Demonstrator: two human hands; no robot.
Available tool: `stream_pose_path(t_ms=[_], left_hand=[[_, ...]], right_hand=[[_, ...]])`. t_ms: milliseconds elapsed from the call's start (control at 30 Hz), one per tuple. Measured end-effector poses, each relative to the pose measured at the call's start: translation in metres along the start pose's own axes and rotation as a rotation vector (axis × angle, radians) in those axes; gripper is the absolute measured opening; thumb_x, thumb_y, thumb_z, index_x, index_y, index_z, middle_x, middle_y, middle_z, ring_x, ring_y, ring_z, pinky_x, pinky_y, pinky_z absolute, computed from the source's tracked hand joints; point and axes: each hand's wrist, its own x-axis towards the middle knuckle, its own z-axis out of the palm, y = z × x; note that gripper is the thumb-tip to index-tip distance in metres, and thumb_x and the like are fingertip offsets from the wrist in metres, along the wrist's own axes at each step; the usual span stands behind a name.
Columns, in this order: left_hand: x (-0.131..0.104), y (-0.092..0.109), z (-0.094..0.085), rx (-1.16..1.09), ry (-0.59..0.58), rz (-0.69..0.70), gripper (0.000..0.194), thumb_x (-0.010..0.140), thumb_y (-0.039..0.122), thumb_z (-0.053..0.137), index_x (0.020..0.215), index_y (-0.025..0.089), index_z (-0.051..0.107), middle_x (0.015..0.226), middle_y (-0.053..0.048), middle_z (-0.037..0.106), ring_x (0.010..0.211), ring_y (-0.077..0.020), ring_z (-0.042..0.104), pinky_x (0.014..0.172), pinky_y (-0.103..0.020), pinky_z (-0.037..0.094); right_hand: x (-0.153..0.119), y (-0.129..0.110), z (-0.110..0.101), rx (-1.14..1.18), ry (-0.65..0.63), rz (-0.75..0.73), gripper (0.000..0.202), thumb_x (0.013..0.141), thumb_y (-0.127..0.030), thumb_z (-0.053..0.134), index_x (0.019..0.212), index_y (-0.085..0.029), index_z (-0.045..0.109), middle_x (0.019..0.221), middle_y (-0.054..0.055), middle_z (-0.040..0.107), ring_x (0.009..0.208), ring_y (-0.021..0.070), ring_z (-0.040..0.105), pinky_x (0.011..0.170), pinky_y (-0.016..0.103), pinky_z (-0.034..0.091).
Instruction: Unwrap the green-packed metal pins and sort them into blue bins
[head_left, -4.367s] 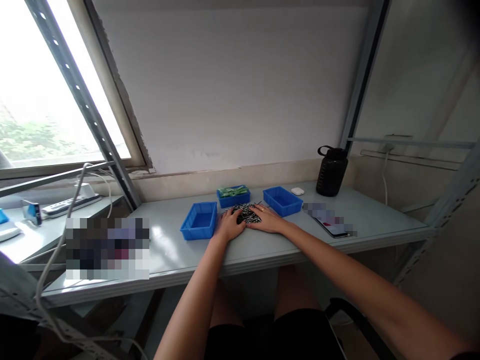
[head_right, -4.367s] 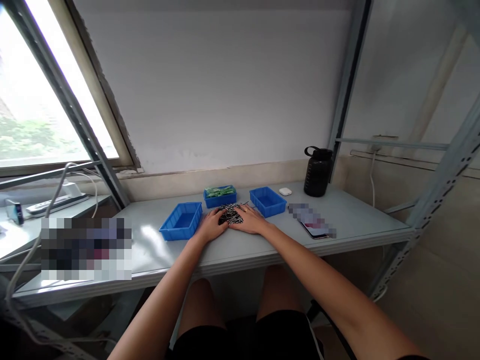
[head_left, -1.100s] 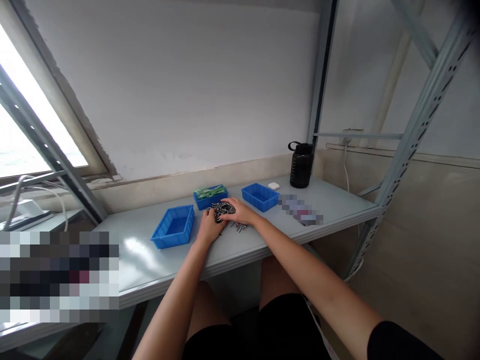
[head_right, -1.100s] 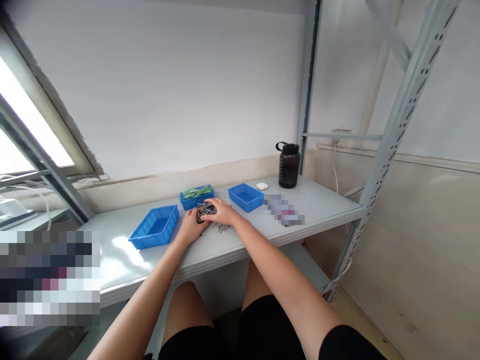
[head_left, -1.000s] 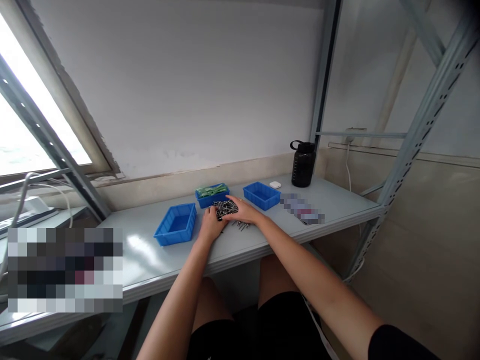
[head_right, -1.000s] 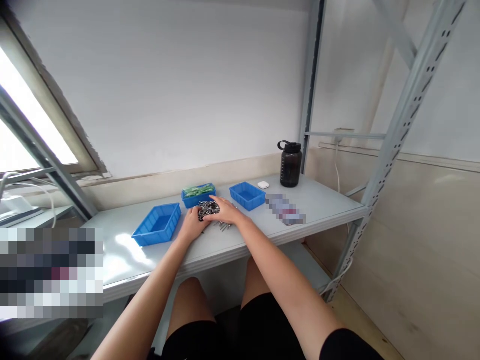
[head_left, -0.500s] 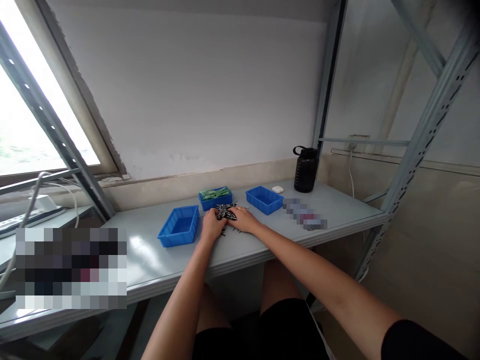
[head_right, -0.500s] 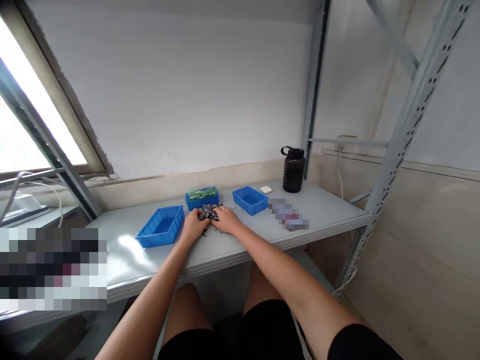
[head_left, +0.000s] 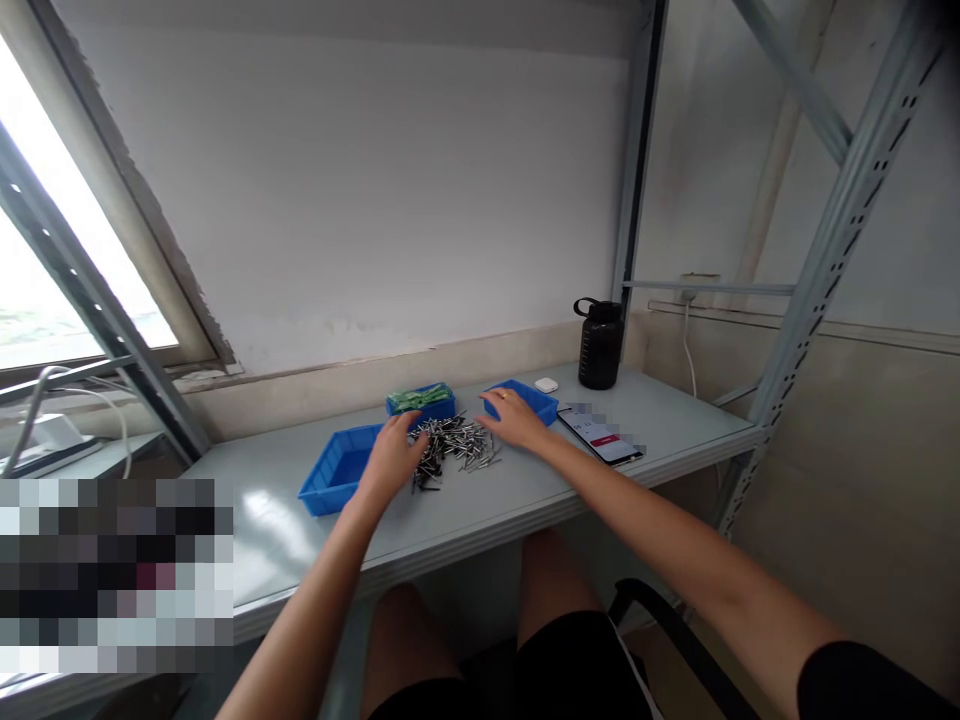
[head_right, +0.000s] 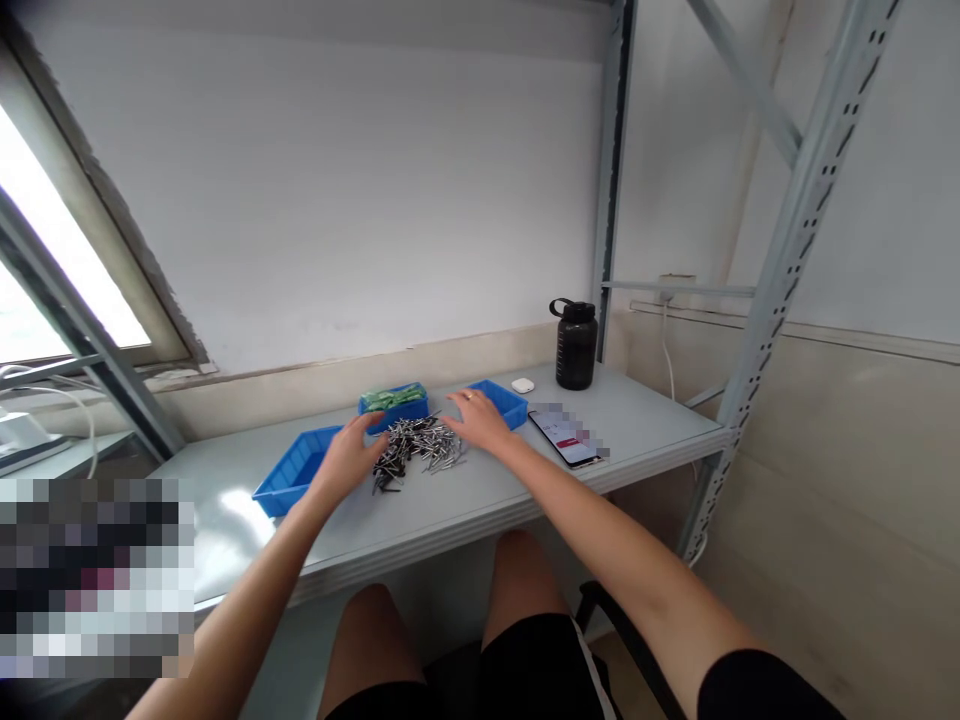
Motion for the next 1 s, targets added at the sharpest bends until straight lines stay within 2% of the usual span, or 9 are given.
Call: stream_pose_path(t_ms=[133,233,367,433,500,567,667,767,1000], left_hand=[[-0.043,-0.025,-0.046,0.166,0.028,0.057,0.04,0.087,0.044,0.037,0.113,0.02,0.055,0.111,-0.008,0.058,0.107,-0.0255,0.052,0.09,-0.036,0.041],[-0.066,-0.053,-0.054,0.334,-0.04,0.028,0.052,0.082,0.052,0.04,0.118,0.016,0.053,0.114,-0.013,0.057,0.108,-0.0299,0.051,0.089,-0.041,0.041],[-0.067,-0.06,-0.038,0.461,-0.033,0.094,0.047,0.083,0.048,0.04,0.113,0.015,0.057,0.103,-0.012,0.063,0.102,-0.0297,0.055,0.095,-0.046,0.035],[-0.066,-0.043,-0.027,0.467,0.041,0.115,0.043,0.085,0.043,0.039,0.112,0.015,0.057,0.101,-0.013,0.063,0.102,-0.03,0.055,0.095,-0.049,0.035],[-0.071,-0.018,-0.015,0.42,0.207,0.169,0.046,0.086,0.042,0.04,0.121,0.015,0.051,0.117,-0.016,0.055,0.116,-0.0316,0.045,0.101,-0.051,0.029],[-0.085,0.005,-0.002,0.324,0.275,0.257,0.049,0.085,0.042,0.043,0.127,0.016,0.044,0.128,-0.014,0.047,0.126,-0.0305,0.035,0.104,-0.049,0.026],[-0.105,0.021,0.019,0.267,0.161,0.364,0.048,0.086,0.041,0.044,0.127,0.018,0.043,0.132,-0.014,0.044,0.128,-0.0312,0.033,0.103,-0.048,0.031],[-0.106,0.016,0.037,0.218,0.137,0.305,0.04,0.088,0.038,0.041,0.122,0.018,0.048,0.126,-0.014,0.049,0.125,-0.0303,0.038,0.098,-0.045,0.038],[-0.07,0.003,0.052,0.079,-0.077,0.072,0.076,0.082,0.051,0.047,0.138,0.007,0.02,0.14,-0.024,0.03,0.132,-0.0351,0.024,0.103,-0.05,0.032]], right_hand=[[-0.021,0.041,-0.029,-0.083,-0.134,0.081,0.065,0.081,-0.057,0.046,0.132,-0.019,0.041,0.132,0.013,0.046,0.119,0.0286,0.041,0.094,0.037,0.034],[-0.031,0.048,-0.028,-0.171,-0.218,0.064,0.054,0.085,-0.049,0.045,0.13,-0.019,0.044,0.125,0.014,0.053,0.114,0.0292,0.047,0.092,0.039,0.035],[-0.016,0.029,-0.012,-0.265,-0.187,0.071,0.035,0.089,-0.031,0.043,0.119,-0.016,0.053,0.11,0.015,0.061,0.105,0.0287,0.053,0.088,0.04,0.035],[-0.005,0.015,-0.008,-0.251,-0.178,0.073,0.034,0.09,-0.031,0.04,0.119,-0.017,0.053,0.113,0.013,0.06,0.107,0.0266,0.052,0.091,0.039,0.034],[-0.005,-0.001,-0.009,-0.23,-0.139,0.097,0.043,0.092,-0.039,0.036,0.128,-0.017,0.045,0.124,0.012,0.054,0.115,0.026,0.046,0.096,0.039,0.03],[-0.023,-0.016,-0.01,-0.12,0.012,0.172,0.06,0.09,-0.052,0.031,0.137,-0.015,0.034,0.137,0.014,0.042,0.127,0.0277,0.033,0.101,0.04,0.025],[-0.069,-0.037,-0.007,0.011,-0.071,0.098,0.071,0.086,-0.063,0.027,0.143,-0.021,0.022,0.148,0.01,0.024,0.136,0.0291,0.014,0.106,0.043,0.018],[-0.098,-0.05,0.002,0.082,-0.197,0.166,0.073,0.086,-0.064,0.023,0.145,-0.021,0.014,0.15,0.01,0.015,0.137,0.0309,0.007,0.106,0.047,0.015],[-0.055,-0.054,0.026,0.137,-0.286,0.15,0.079,0.083,-0.065,0.03,0.145,-0.021,0.009,0.151,0.013,0.01,0.137,0.0325,0.003,0.106,0.05,0.011]])
